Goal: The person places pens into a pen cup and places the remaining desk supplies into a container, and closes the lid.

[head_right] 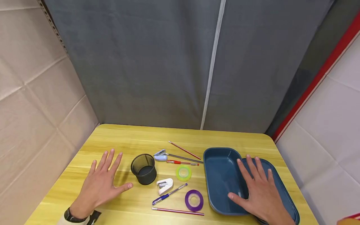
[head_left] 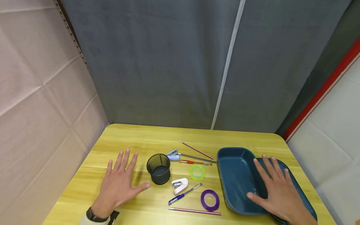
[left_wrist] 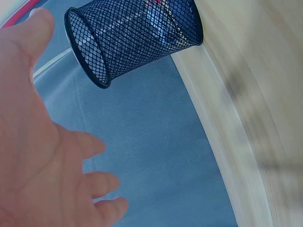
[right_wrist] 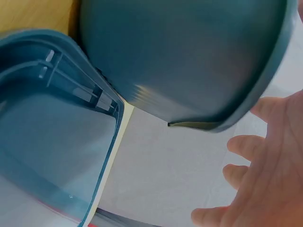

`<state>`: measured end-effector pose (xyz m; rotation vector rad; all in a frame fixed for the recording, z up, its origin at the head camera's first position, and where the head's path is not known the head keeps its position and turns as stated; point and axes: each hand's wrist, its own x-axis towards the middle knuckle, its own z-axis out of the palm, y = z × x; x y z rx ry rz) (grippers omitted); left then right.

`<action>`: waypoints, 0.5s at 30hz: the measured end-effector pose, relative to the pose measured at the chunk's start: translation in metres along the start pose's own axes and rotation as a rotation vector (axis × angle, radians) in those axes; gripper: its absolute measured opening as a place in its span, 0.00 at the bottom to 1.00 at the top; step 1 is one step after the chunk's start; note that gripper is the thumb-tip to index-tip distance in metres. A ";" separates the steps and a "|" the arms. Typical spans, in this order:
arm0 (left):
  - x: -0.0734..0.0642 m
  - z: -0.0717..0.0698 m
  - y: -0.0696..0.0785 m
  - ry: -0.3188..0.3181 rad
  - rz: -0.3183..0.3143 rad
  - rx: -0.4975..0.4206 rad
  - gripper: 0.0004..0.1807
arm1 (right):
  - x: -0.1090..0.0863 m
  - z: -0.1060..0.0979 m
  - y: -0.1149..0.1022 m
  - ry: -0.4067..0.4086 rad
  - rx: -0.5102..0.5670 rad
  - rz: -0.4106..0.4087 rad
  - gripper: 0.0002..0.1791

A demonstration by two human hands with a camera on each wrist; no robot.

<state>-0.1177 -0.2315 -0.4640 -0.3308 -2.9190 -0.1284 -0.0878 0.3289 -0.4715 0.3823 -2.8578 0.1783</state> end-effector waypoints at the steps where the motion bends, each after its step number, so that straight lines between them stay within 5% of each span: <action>1: 0.000 0.000 0.000 0.003 0.002 -0.004 0.68 | 0.000 0.000 0.000 0.007 0.007 -0.004 0.69; 15: 0.007 -0.003 0.000 0.057 0.044 -0.038 0.68 | 0.004 -0.006 0.000 0.054 0.063 -0.068 0.65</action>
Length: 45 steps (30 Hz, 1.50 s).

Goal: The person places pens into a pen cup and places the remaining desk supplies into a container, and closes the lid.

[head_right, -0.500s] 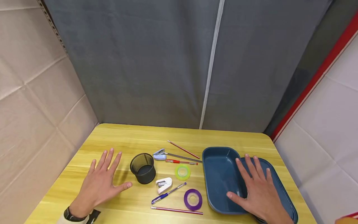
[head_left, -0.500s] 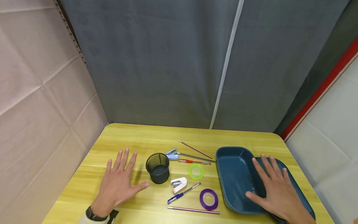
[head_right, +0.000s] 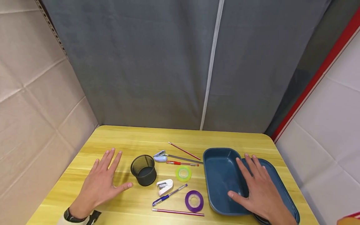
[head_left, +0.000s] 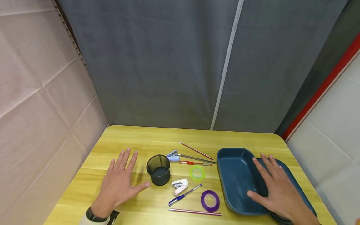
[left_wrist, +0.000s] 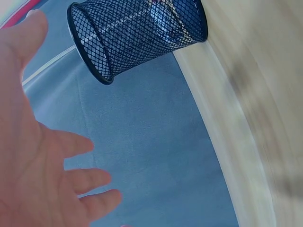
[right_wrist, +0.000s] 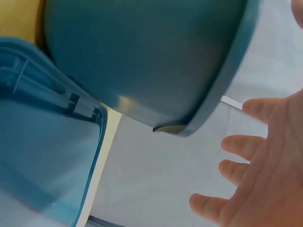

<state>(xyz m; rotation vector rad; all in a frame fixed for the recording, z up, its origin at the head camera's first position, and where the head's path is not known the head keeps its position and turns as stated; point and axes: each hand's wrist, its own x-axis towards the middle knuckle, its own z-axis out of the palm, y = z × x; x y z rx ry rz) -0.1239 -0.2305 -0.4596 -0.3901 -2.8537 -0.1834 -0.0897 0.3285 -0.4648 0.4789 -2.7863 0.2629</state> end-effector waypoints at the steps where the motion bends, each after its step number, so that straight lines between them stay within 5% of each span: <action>1: 0.000 0.000 0.000 -0.001 0.000 -0.006 0.68 | 0.001 -0.001 -0.001 0.003 0.006 -0.003 0.64; 16: 0.002 -0.001 0.007 0.084 0.024 -0.176 0.59 | 0.011 -0.016 -0.028 -0.045 0.097 0.035 0.58; 32: 0.012 0.004 0.012 0.063 0.090 -0.477 0.50 | 0.009 0.000 -0.068 -0.036 0.210 -0.015 0.48; 45: 0.020 0.012 0.016 0.015 0.096 -0.671 0.43 | 0.010 0.016 -0.098 -0.030 0.296 -0.149 0.42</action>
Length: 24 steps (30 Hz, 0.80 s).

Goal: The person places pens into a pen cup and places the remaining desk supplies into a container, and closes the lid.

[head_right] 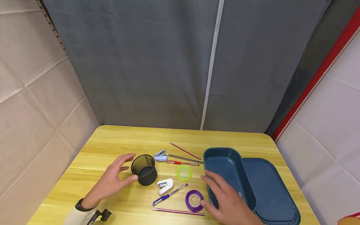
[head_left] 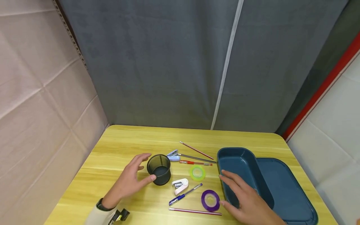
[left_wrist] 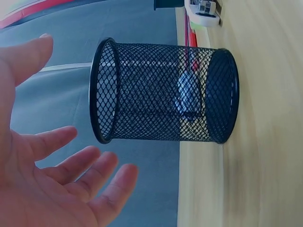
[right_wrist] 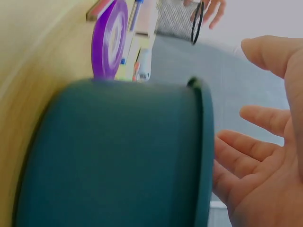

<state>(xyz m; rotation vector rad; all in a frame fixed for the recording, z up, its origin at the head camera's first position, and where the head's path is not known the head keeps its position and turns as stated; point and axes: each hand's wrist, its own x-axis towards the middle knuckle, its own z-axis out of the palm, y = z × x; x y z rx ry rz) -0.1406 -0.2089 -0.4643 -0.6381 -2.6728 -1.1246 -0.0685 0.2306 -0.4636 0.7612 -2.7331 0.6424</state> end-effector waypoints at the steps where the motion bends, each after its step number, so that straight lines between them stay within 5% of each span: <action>1: 0.001 0.001 0.000 -0.002 -0.006 -0.021 0.43 | 0.001 0.001 -0.002 0.000 0.007 -0.010 0.42; 13: 0.005 0.009 -0.010 -0.064 -0.099 -0.260 0.45 | 0.012 0.010 -0.022 -0.136 0.161 0.002 0.32; 18: 0.006 0.013 -0.011 -0.082 -0.134 -0.307 0.48 | 0.015 0.020 -0.027 -0.124 0.205 -0.087 0.30; 24: 0.007 0.017 -0.013 -0.091 -0.137 -0.308 0.48 | 0.021 0.026 -0.032 -0.318 0.423 -0.007 0.28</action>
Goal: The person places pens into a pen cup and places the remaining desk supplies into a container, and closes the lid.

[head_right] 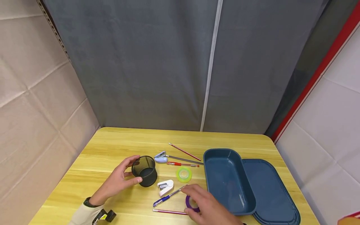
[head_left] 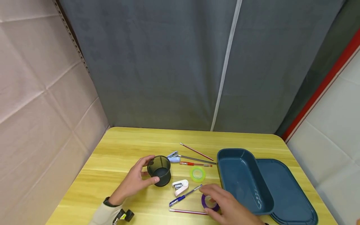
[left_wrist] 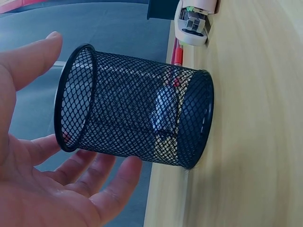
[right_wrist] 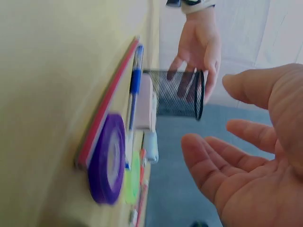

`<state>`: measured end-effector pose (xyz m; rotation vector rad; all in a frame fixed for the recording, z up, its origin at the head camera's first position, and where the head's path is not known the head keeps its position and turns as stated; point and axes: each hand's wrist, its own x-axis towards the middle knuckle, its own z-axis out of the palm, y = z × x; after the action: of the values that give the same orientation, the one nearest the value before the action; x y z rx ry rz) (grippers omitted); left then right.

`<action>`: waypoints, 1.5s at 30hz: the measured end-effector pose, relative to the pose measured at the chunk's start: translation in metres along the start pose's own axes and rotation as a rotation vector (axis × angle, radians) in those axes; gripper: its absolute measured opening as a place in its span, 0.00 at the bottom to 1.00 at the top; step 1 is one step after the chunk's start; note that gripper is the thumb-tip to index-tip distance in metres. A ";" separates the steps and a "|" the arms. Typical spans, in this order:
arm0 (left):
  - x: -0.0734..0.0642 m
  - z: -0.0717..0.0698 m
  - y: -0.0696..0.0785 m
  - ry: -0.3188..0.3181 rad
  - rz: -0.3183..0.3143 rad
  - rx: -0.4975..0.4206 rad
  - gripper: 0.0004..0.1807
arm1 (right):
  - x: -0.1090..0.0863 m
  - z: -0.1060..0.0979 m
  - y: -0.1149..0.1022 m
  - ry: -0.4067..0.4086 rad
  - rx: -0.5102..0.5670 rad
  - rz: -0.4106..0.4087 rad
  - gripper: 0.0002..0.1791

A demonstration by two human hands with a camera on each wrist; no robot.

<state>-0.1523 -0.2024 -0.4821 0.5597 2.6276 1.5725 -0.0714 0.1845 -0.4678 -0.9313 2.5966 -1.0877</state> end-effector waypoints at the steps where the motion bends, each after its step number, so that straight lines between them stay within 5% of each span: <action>1: 0.000 0.000 0.000 -0.001 -0.008 -0.001 0.48 | 0.002 0.001 -0.001 -0.026 0.046 0.018 0.28; 4: 0.000 0.001 -0.002 -0.005 -0.033 -0.013 0.48 | 0.007 0.006 -0.003 -0.071 0.121 0.061 0.28; 15: 0.002 0.004 -0.005 -0.017 -0.056 -0.028 0.50 | 0.020 0.032 0.001 -0.035 0.085 0.059 0.25; 22: 0.002 0.004 -0.003 -0.003 -0.092 -0.024 0.51 | 0.031 0.048 0.004 -0.119 0.151 0.206 0.23; 32: 0.002 0.005 -0.002 0.005 -0.098 0.012 0.51 | 0.042 0.052 0.001 -0.173 0.087 0.309 0.20; 45: 0.002 0.005 -0.001 0.008 -0.101 0.006 0.52 | 0.044 0.059 0.005 -0.170 0.037 0.165 0.12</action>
<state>-0.1531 -0.1982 -0.4854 0.4141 2.6221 1.5419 -0.0864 0.1261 -0.5102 -0.7503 2.4565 -0.9663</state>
